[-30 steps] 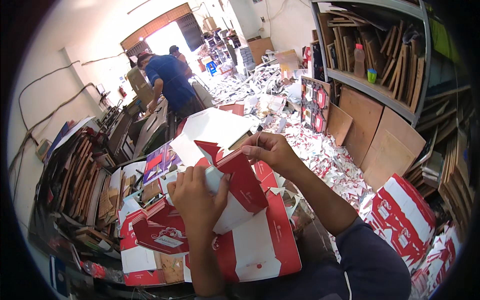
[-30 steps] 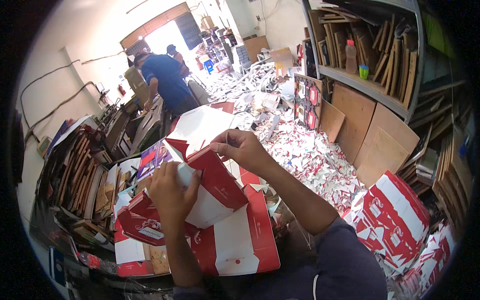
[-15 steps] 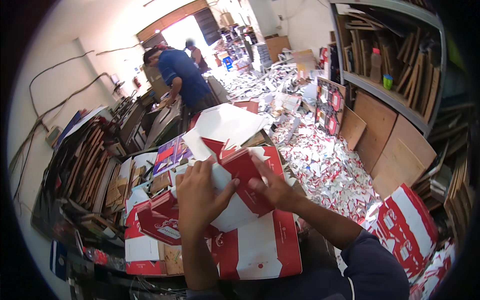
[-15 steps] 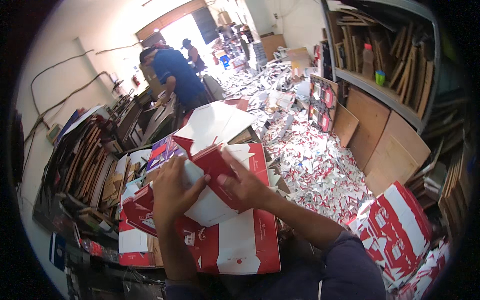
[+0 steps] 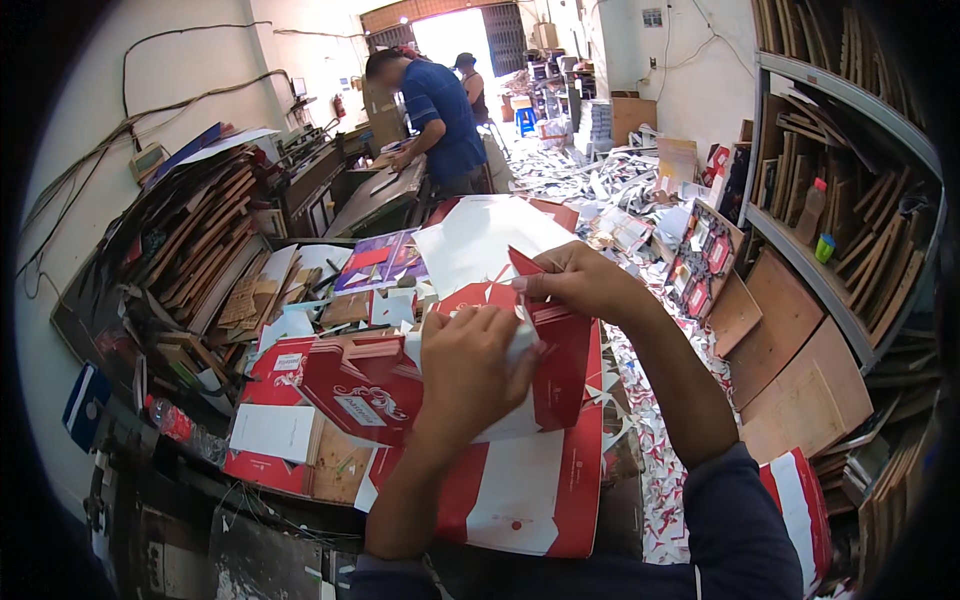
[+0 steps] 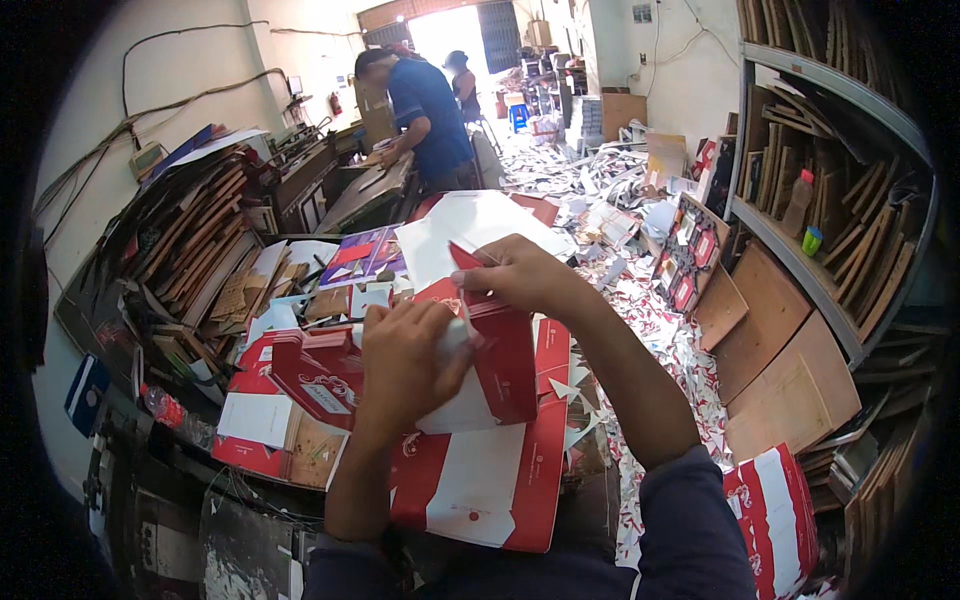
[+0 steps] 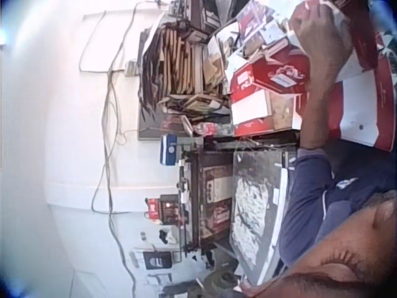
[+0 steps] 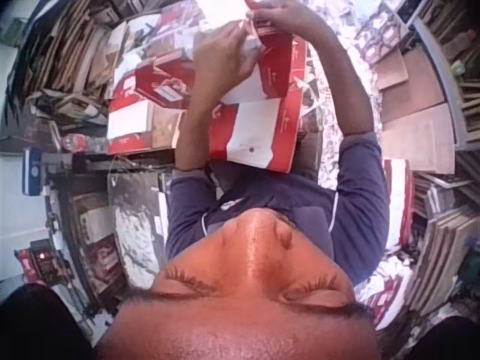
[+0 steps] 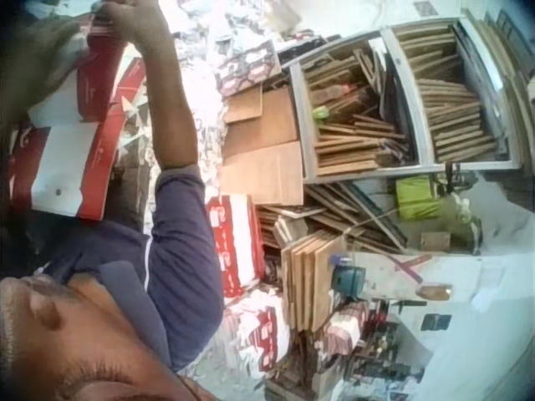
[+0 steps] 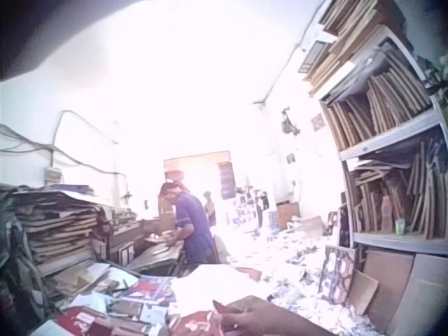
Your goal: The person separates and folds cardboard packaging by hand, clearing away scrap material and stacking the finished items on a table.
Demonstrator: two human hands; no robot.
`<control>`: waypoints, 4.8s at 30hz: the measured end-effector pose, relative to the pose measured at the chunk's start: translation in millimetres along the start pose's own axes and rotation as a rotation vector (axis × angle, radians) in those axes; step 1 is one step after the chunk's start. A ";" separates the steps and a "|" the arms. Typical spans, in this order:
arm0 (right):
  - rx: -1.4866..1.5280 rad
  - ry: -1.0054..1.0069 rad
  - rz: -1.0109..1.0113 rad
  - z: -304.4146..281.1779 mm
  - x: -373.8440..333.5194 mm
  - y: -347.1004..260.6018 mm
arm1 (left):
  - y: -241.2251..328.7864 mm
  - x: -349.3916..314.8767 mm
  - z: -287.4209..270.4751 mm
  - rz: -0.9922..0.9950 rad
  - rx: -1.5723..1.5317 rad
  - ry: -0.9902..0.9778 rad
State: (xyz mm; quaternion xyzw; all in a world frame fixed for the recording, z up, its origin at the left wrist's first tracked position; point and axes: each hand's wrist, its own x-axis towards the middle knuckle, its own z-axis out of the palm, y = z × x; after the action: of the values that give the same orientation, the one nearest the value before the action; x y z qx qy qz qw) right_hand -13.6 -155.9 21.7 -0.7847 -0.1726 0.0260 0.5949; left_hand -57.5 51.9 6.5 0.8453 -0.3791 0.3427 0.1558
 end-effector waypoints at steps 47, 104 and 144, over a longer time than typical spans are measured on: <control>0.649 1.060 -0.020 -106.6 -3.8 187.0 | 24.2 5.5 4.9 0.065 -0.199 0.043; 0.284 0.711 -0.430 91.9 -70.8 150.6 | -69.6 -55.6 -31.3 -0.256 0.071 0.249; 0.760 0.254 -0.256 7.7 -72.5 116.6 | -62.3 -60.8 -38.7 -0.235 0.081 0.140</control>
State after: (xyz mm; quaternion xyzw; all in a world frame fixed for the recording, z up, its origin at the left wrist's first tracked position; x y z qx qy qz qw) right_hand -55.6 -197.7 -102.3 -0.4786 -0.1724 -0.0833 0.8569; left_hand -57.8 146.0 -8.3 0.8636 -0.2514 0.3951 0.1867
